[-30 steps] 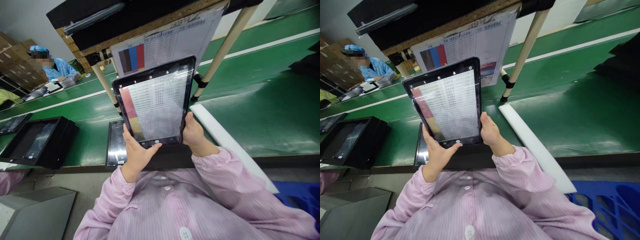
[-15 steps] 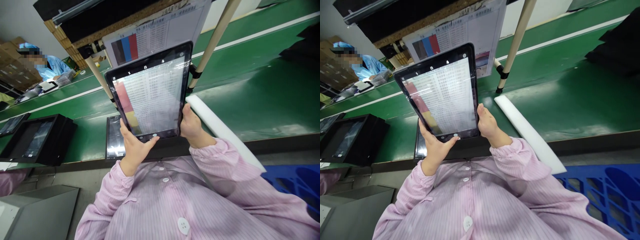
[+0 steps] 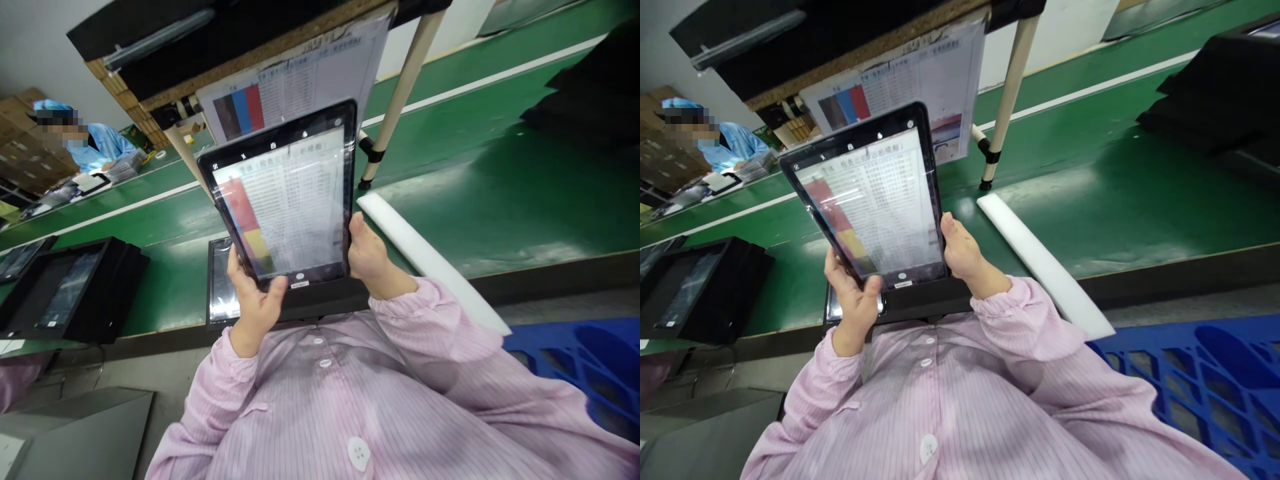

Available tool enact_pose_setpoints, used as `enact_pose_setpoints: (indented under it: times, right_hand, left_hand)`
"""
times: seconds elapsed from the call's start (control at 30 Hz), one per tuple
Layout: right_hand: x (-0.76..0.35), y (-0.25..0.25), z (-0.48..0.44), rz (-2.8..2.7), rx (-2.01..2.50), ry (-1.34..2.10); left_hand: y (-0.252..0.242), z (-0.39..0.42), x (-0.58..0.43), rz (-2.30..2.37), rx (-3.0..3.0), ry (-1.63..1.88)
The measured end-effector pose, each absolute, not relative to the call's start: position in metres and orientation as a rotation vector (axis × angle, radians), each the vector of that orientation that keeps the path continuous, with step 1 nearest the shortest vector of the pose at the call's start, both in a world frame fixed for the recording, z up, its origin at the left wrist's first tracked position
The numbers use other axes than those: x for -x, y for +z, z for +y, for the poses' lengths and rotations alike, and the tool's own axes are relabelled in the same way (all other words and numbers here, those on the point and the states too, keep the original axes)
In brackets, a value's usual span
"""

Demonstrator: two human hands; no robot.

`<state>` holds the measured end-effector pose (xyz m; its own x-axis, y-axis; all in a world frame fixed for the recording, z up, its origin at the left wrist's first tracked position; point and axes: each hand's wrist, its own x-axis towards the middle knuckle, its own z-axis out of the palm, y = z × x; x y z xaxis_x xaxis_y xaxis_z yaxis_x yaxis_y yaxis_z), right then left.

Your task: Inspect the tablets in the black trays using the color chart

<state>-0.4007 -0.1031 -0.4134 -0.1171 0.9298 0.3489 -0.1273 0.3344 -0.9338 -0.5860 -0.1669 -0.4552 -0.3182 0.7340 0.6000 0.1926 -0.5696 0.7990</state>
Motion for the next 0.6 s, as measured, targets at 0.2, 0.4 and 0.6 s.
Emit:
enact_pose_setpoints:
  times: [0.2, 0.4, 0.6]
  right_hand:
    - [0.393, -0.386, -0.120, -1.683, 0.665, 0.860]
    - [0.379, -0.349, -0.116, -2.010, 0.607, 0.491]
    - [0.365, -0.352, -0.103, -2.036, 0.782, 0.421]
  left_hand:
    - [-0.447, -0.161, 0.598, 0.677, -0.708, 1.778]
    - [-0.448, -0.161, 0.588, 0.575, -0.584, 1.653]
    - [-0.461, -0.153, 0.582, 0.689, -0.656, 1.561]
